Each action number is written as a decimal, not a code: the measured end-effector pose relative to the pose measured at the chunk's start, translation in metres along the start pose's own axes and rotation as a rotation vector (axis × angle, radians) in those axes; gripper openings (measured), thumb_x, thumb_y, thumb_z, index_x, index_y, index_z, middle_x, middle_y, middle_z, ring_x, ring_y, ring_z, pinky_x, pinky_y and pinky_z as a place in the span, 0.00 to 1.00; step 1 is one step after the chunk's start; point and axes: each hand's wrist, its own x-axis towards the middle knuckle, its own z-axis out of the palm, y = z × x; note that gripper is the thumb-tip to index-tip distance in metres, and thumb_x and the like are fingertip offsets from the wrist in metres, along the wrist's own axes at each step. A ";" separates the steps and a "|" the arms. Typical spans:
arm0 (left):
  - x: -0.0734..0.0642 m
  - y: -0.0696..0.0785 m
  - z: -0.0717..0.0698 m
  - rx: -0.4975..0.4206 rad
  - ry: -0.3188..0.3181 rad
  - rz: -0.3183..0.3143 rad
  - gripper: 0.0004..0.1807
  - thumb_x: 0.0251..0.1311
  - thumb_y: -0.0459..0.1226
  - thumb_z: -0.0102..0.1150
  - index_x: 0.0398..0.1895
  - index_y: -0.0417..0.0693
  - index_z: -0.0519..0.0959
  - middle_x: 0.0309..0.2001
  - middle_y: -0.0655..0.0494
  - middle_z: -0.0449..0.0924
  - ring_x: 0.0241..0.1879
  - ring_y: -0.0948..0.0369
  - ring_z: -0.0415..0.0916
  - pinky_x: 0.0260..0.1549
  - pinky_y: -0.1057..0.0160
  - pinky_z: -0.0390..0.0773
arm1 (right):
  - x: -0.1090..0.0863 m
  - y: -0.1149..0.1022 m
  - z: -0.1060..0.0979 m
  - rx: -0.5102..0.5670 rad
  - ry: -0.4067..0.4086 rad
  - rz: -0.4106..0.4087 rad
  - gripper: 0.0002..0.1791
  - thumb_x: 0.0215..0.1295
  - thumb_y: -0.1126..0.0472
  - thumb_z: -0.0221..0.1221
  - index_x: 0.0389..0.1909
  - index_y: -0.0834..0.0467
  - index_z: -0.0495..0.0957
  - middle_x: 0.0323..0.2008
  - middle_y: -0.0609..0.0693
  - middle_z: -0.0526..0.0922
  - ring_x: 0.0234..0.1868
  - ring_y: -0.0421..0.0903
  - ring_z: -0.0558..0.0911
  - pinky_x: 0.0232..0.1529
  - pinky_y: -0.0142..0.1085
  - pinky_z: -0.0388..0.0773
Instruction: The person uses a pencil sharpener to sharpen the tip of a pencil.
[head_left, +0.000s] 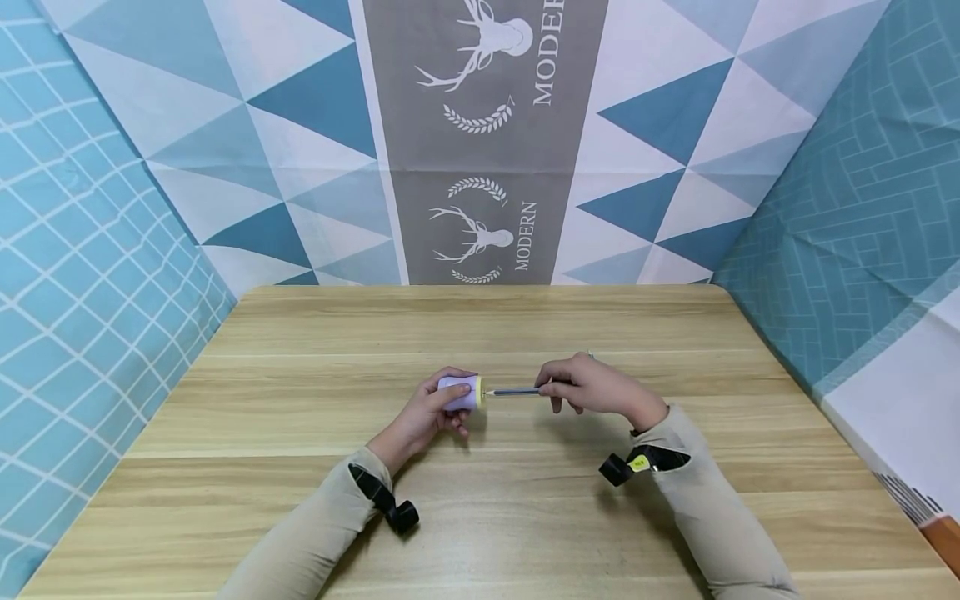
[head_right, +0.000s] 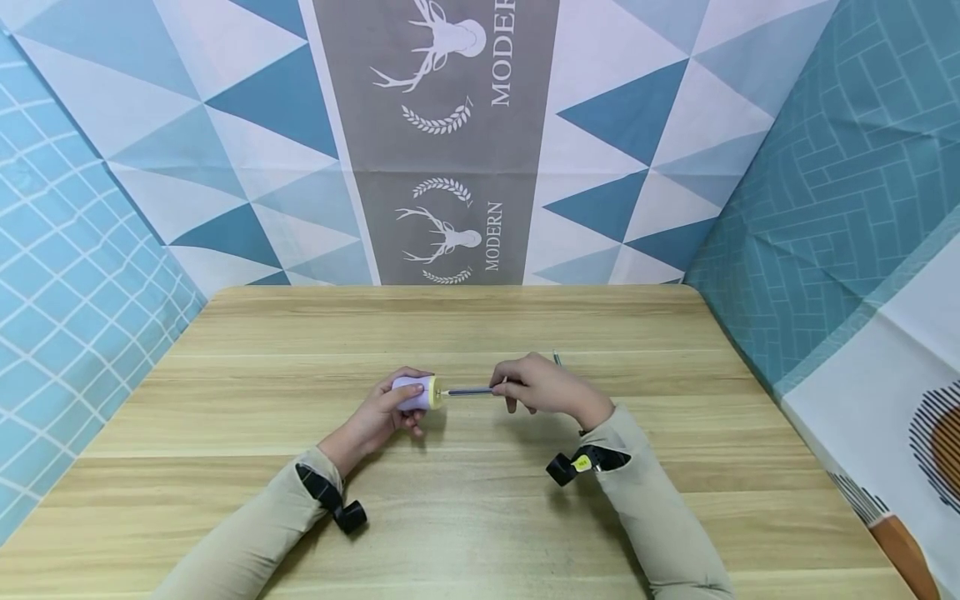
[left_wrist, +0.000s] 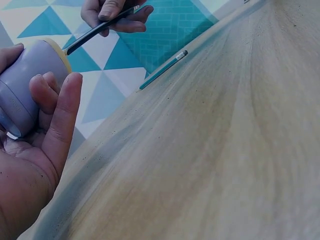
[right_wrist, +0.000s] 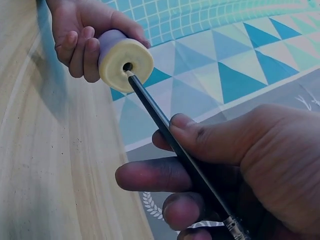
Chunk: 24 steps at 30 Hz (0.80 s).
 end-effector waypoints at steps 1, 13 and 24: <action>0.000 0.000 0.000 0.000 0.000 -0.001 0.11 0.66 0.34 0.53 0.44 0.59 0.80 0.28 0.50 0.74 0.20 0.63 0.72 0.21 0.64 0.85 | 0.000 0.000 0.000 -0.001 -0.001 0.003 0.08 0.75 0.64 0.53 0.43 0.63 0.80 0.23 0.46 0.82 0.16 0.38 0.71 0.16 0.31 0.70; 0.000 0.001 0.000 0.003 -0.006 -0.003 0.11 0.66 0.34 0.52 0.43 0.61 0.80 0.28 0.50 0.74 0.20 0.63 0.72 0.21 0.64 0.85 | -0.004 -0.001 -0.004 -0.039 -0.020 0.087 0.09 0.75 0.64 0.52 0.44 0.64 0.79 0.23 0.45 0.82 0.19 0.40 0.74 0.18 0.30 0.68; 0.000 0.000 0.000 0.008 -0.006 -0.012 0.10 0.66 0.34 0.53 0.44 0.60 0.80 0.29 0.49 0.73 0.21 0.63 0.72 0.21 0.64 0.85 | -0.007 0.007 -0.011 0.037 0.014 0.122 0.09 0.76 0.66 0.49 0.47 0.67 0.74 0.26 0.48 0.85 0.25 0.48 0.80 0.22 0.33 0.75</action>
